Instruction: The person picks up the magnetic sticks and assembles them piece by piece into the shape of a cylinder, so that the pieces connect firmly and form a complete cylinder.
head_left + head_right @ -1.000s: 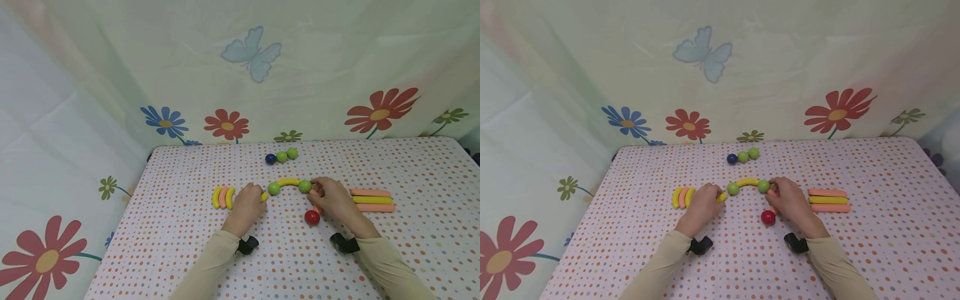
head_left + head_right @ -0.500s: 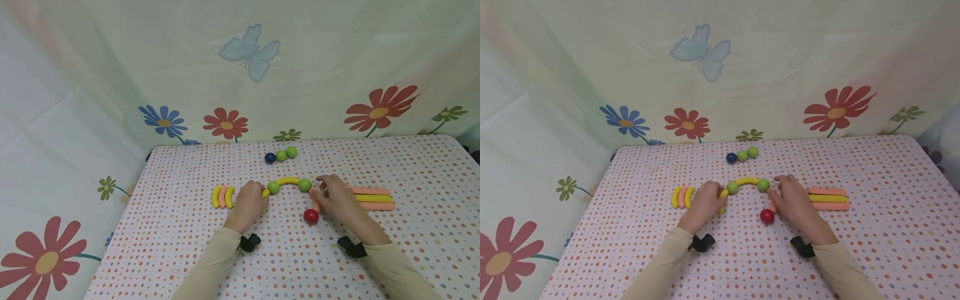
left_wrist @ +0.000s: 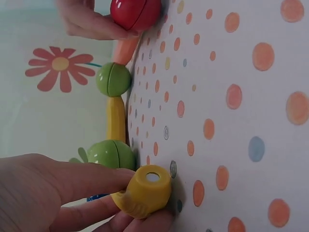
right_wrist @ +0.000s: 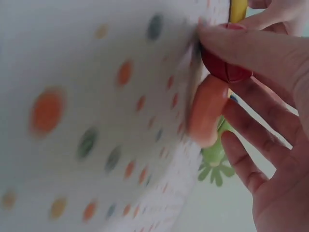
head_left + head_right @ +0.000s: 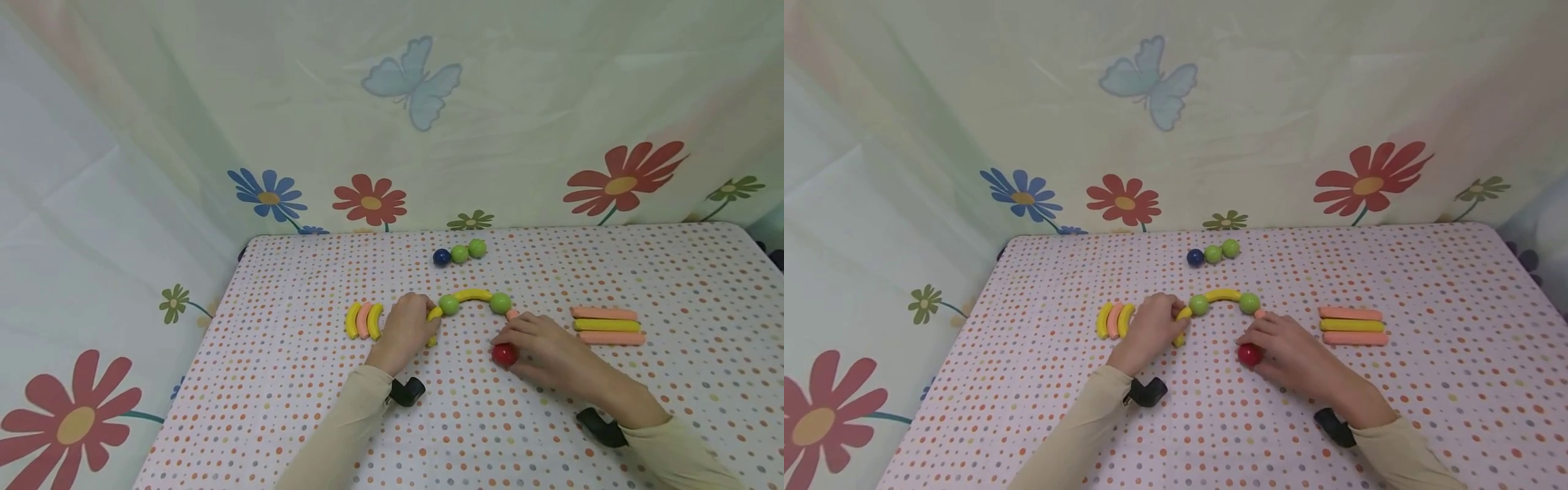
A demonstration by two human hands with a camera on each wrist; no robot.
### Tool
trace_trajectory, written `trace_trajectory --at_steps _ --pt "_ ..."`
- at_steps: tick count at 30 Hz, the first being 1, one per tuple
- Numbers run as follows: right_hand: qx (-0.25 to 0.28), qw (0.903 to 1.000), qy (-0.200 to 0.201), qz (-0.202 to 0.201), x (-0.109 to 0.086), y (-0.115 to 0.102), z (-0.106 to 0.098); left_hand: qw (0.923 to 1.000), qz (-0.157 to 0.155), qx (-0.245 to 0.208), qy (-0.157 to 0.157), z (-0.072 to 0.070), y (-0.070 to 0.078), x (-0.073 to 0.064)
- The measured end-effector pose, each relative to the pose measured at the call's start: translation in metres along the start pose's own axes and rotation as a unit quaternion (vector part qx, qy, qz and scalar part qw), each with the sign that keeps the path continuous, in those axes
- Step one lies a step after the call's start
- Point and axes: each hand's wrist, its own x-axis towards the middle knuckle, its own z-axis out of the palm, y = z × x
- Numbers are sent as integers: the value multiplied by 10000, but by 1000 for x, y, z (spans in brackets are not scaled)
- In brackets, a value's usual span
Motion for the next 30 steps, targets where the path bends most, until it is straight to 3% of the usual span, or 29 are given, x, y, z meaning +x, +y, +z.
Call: trace_trajectory --at_steps 5,9,14,23,30 --pt "109 9998 -82 -109 16 -16 8 10000 -44 -47 -21 -1 1 3" --pt "332 9994 -87 45 30 -29 20 10000 -17 36 -56 -1 3 7" --pt "484 9987 98 98 44 -38 34 9999 30 79 -100 -2 2 11" --pt "470 9973 555 -15 59 -48 48 9997 -83 147 -159 -6 1 13" --pt "441 9971 616 5 64 -48 51 9996 -117 -111 -215 -7 0 13"
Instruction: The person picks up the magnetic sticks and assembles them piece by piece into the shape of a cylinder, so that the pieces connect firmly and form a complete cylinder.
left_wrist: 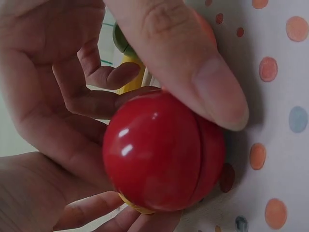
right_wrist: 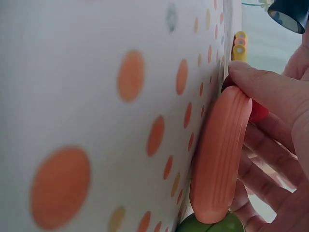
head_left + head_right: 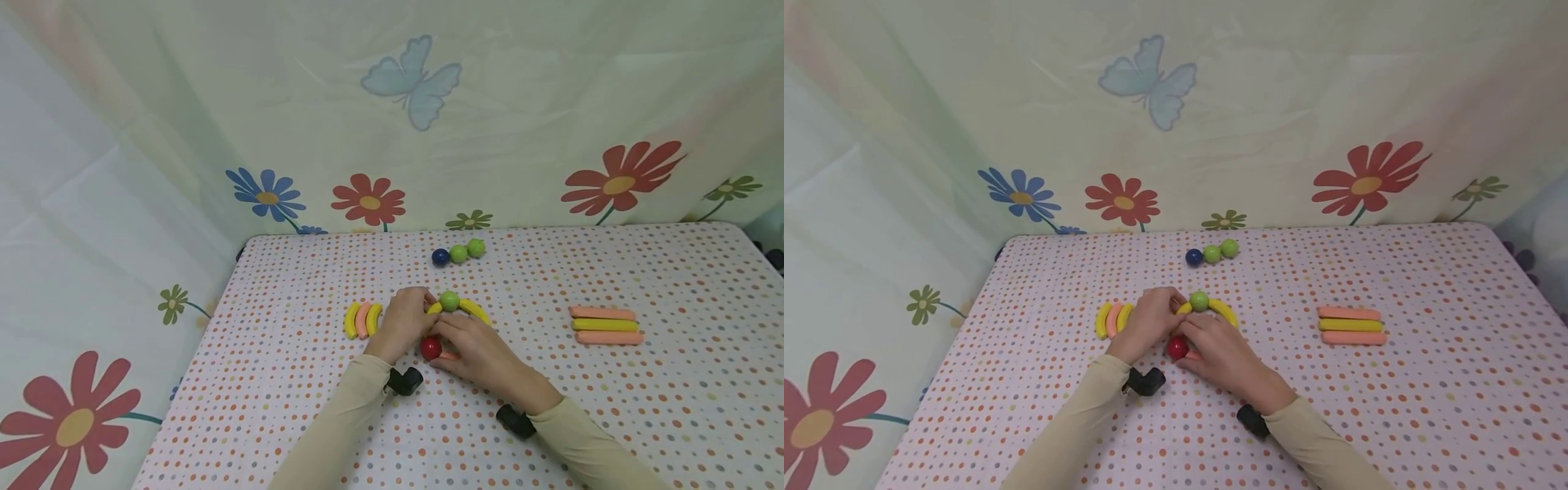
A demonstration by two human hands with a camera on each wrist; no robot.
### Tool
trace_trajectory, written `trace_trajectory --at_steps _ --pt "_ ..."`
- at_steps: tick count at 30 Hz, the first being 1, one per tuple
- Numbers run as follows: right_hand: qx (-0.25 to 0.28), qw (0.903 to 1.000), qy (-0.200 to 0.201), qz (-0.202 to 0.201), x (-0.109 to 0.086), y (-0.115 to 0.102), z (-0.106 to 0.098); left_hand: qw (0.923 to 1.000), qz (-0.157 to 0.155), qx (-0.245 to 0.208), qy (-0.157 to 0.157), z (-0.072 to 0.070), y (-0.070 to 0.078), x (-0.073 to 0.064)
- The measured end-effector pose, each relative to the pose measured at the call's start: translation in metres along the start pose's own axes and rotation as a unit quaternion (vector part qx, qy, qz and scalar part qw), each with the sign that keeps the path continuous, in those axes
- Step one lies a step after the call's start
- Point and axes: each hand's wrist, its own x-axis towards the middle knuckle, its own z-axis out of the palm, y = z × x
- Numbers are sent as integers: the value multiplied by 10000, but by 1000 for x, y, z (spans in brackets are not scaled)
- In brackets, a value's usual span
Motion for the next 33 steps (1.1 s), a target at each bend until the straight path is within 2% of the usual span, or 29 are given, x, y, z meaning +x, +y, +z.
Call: trace_trajectory --at_steps 7,14,17,21,26,30,33 --pt "1 9999 99 30 2 1 0 9997 -215 -22 -112 -1 -2 2" --pt "179 9997 15 136 3 0 -3 9988 -377 262 -146 -4 -3 4" --pt "433 9986 -118 272 6 1 -13 9993 -299 178 -151 -4 -3 3" --pt "730 9960 -330 393 16 11 -38 9997 -186 -30 -124 -4 -3 3" --pt "762 9919 -911 460 38 29 -59 9995 -306 -34 -123 -5 -1 2" --pt "880 9805 -1687 483 55 43 -58 9990 -408 -56 -157 -5 2 1" --pt "955 9733 -2048 404 62 53 -53 9991 -381 -109 -180 -4 3 1"
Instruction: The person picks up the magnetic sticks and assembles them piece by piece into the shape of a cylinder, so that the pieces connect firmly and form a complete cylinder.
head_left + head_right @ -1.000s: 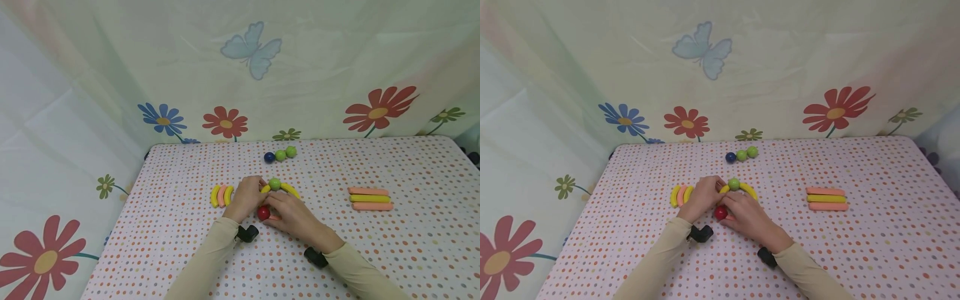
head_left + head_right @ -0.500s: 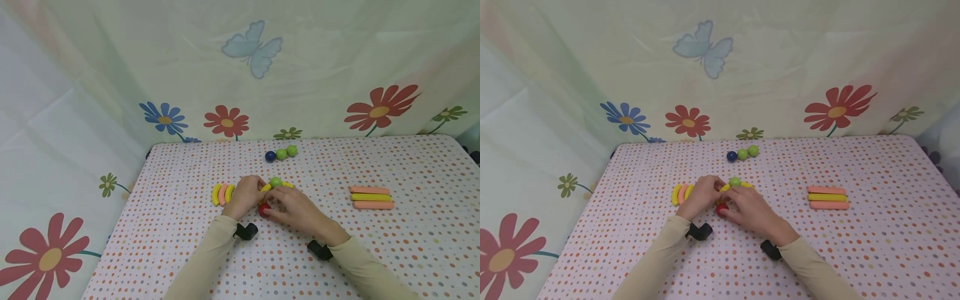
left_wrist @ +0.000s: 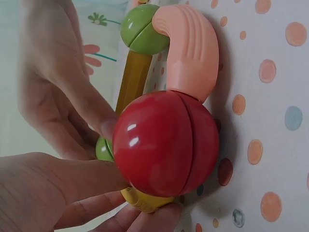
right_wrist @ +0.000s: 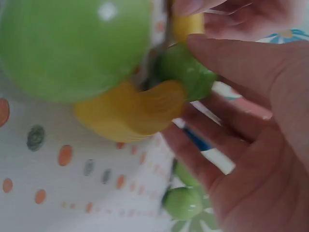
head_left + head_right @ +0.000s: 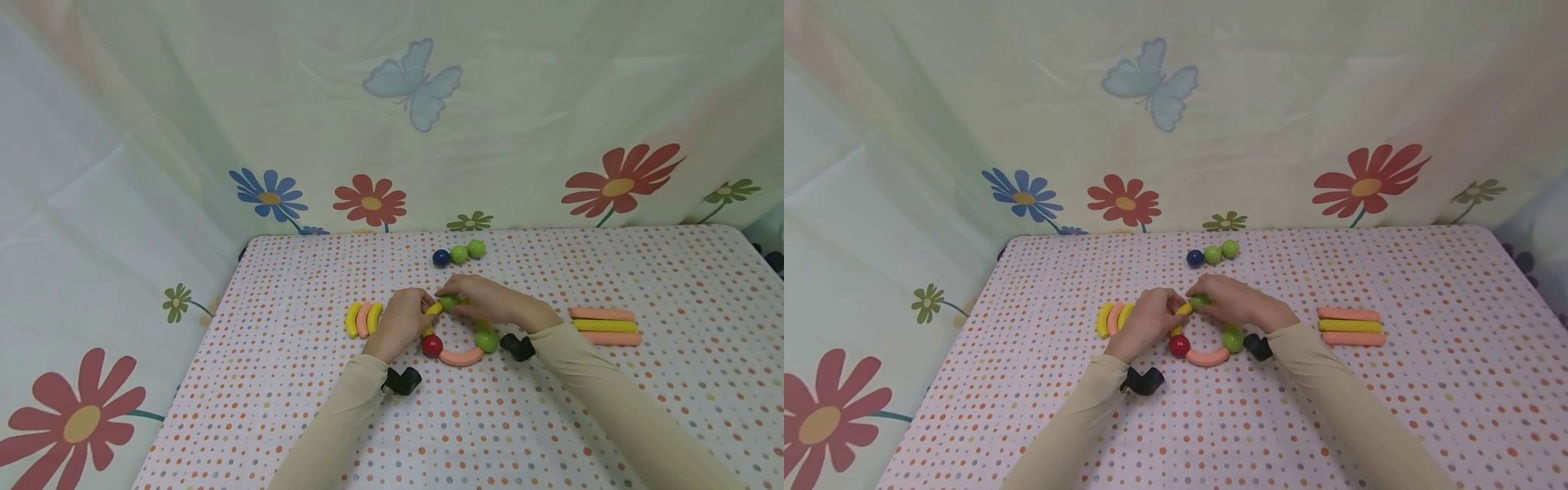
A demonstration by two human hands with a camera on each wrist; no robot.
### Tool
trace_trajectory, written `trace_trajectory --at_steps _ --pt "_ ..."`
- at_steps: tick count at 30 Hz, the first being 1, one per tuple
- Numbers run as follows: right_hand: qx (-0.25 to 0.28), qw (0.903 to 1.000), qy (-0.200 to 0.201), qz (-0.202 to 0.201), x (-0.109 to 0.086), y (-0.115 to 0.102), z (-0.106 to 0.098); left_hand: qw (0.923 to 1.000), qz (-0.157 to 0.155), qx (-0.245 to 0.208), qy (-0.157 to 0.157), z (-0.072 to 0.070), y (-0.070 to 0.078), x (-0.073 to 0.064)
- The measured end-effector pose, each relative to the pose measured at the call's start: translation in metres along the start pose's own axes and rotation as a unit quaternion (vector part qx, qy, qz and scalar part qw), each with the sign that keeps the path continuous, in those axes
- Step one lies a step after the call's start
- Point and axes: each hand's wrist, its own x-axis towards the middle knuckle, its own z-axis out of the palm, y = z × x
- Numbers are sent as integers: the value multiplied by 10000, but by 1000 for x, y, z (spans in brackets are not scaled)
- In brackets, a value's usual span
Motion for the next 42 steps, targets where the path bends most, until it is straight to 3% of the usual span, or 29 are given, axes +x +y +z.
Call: trace_trajectory --at_steps 7,16,27,36,39,42 --pt "-270 9995 72 -110 4 8 3 9998 168 87 43 2 1 -1" --pt "-168 9985 495 162 -2 6 7 9994 265 235 60 0 2 -1" --pt "3 9945 1021 -249 -7 14 19 9994 145 298 54 1 0 1" --pt "-220 9922 1222 -55 -17 7 19 9996 55 292 19 1 -1 4" --pt "-35 9934 1147 24 -29 2 13 9997 65 241 10 1 -2 4" --pt "-20 9966 828 22 -44 -4 8 9997 68 213 10 1 -2 3"
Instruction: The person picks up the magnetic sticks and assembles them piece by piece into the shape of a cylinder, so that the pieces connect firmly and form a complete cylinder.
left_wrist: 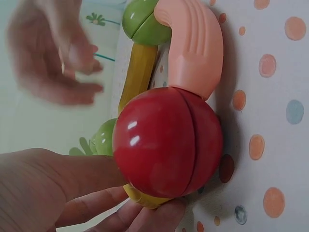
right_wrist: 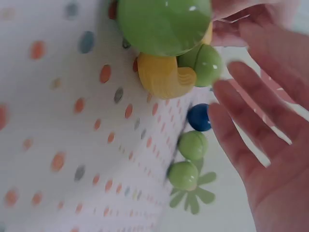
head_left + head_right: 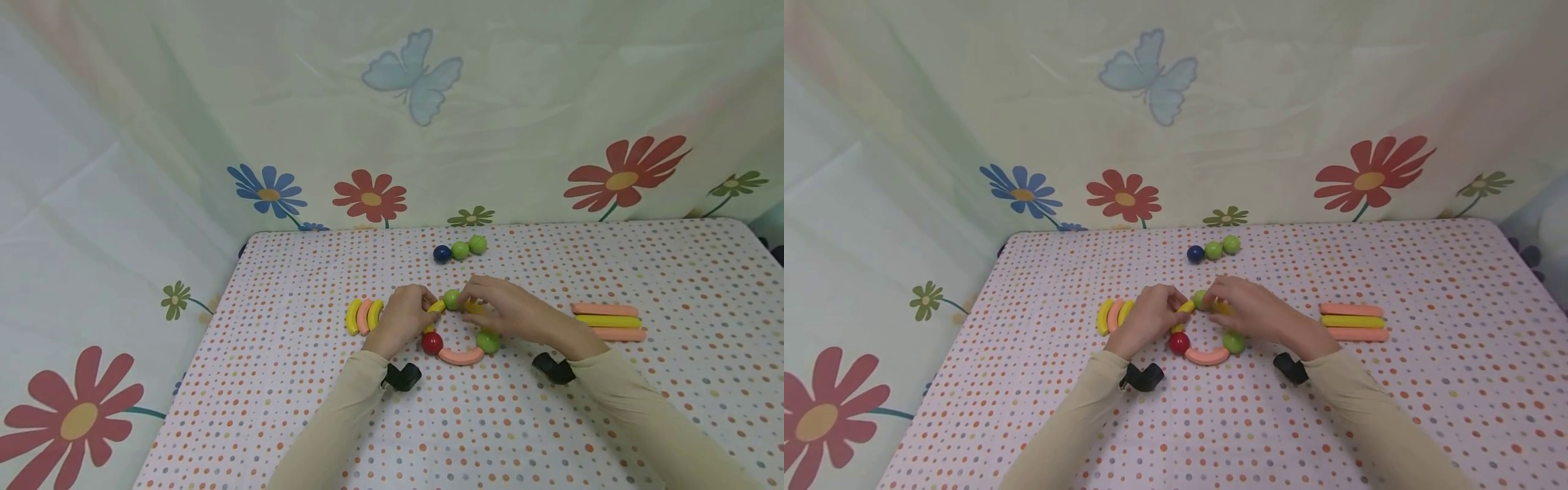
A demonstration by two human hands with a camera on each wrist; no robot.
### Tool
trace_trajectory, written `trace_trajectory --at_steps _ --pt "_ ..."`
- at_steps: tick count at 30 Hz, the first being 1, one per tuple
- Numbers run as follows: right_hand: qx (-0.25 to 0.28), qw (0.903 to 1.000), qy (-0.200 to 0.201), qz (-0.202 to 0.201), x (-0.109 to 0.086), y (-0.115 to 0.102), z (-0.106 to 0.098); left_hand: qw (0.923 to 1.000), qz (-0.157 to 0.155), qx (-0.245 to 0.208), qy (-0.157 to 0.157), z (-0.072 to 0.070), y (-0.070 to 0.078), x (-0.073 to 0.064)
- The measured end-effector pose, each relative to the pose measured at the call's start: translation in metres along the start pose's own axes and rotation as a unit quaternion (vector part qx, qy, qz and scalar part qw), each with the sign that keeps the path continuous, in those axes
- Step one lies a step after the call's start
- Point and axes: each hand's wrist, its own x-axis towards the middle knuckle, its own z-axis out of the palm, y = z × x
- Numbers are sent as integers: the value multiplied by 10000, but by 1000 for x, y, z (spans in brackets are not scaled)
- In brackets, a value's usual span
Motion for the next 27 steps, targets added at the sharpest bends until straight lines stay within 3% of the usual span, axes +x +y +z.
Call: trace_trajectory --at_steps 5,12,18,27 --pt "-431 9982 -345 -248 -28 -6 -2 10000 -30 -18 -1 0 0 -2" --pt "-1027 9927 165 -614 -57 -4 11 10000 37 -30 14 1 0 -4" --pt "-1177 9867 664 -905 -60 2 22 9999 96 -75 5 0 -1 -5" --pt "-1074 9856 692 -1109 -50 3 28 10000 26 -66 -8 0 -2 -3"
